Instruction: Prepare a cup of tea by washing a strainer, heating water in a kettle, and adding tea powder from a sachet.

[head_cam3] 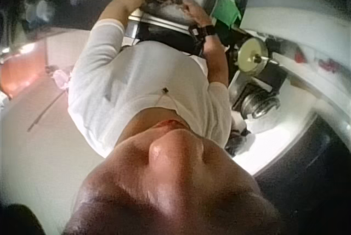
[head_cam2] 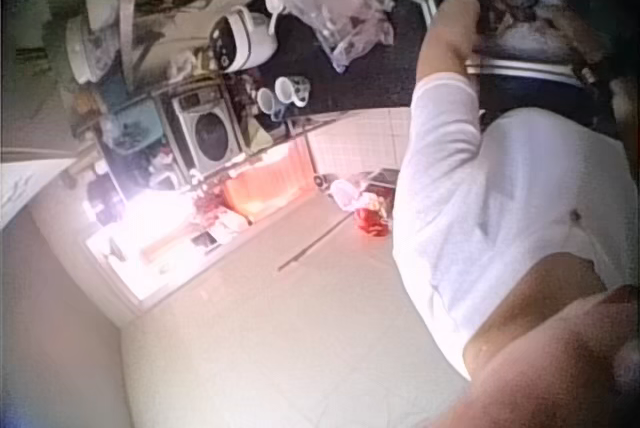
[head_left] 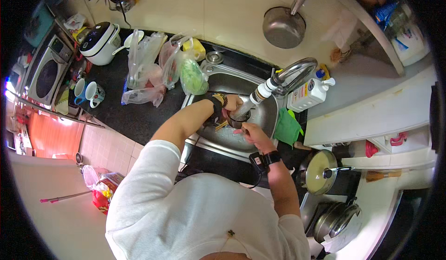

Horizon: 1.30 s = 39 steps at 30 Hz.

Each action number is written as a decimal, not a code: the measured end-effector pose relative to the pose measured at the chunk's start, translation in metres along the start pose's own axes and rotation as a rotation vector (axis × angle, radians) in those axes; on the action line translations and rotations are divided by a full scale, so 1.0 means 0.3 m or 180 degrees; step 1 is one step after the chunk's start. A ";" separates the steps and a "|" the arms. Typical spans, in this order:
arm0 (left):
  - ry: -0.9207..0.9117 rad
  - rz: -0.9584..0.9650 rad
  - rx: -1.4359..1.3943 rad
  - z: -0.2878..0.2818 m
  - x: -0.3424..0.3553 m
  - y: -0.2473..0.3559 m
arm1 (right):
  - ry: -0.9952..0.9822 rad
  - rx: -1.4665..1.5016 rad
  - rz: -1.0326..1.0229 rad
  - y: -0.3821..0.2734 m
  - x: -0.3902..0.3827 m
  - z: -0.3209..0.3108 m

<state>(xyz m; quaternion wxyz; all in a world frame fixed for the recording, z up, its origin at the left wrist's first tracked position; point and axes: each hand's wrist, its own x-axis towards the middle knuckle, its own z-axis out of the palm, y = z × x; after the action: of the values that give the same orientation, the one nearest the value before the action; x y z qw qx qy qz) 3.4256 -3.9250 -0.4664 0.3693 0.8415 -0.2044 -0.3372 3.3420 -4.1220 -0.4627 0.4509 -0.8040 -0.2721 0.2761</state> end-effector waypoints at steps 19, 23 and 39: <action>0.1033 -0.0285 -0.3893 0.154 -0.029 -0.059 | 0.1062 -0.0206 -0.0262 0.000 0.037 0.134; 0.3570 -0.0130 -0.1872 0.402 0.083 -0.053 | 0.1700 0.0407 -0.0484 -0.014 0.090 0.141; 0.1734 -0.0834 -0.5073 0.262 0.031 -0.201 | -0.0421 0.4157 0.1452 -0.050 0.052 0.047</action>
<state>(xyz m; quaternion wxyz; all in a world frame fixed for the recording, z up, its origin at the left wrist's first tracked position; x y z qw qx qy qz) 3.3812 -3.9296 -0.5554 0.8456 0.3988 0.2890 -0.2061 3.3403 -4.0966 -0.4589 0.7555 -0.3866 0.0987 0.5196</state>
